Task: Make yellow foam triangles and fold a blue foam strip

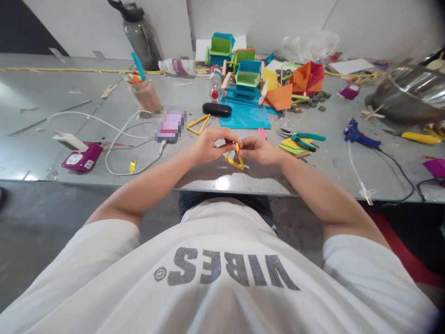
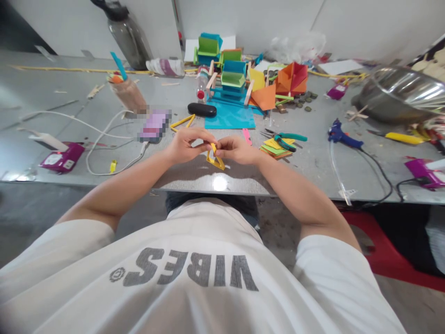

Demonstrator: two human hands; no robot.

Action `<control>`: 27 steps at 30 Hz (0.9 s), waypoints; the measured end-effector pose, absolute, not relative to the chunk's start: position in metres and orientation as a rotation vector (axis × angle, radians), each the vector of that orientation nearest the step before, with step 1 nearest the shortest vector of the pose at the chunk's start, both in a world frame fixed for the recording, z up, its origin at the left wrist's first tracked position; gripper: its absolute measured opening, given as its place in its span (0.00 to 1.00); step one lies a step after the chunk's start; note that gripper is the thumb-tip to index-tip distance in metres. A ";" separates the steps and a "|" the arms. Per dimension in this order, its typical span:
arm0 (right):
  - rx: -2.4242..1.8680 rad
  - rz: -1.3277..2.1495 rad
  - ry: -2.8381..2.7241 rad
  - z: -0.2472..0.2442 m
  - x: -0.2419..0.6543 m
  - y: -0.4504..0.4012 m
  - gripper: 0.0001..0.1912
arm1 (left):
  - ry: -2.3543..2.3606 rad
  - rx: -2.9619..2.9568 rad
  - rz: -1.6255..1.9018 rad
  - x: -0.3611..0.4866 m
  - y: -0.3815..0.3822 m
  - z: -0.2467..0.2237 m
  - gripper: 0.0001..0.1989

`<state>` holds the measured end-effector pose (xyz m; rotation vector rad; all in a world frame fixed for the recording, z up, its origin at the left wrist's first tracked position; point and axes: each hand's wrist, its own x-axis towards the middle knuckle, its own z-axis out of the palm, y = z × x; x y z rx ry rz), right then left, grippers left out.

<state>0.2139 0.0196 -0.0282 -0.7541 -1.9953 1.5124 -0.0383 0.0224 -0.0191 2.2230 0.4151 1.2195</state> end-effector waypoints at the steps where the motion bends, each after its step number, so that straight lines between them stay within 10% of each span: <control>1: -0.753 1.524 -1.982 -0.029 0.213 0.019 0.28 | 0.411 2.200 1.219 -0.038 0.022 -0.020 0.11; 27: -0.891 1.322 -1.770 -0.043 0.201 0.015 0.31 | 0.649 1.906 1.119 -0.025 0.018 -0.047 0.33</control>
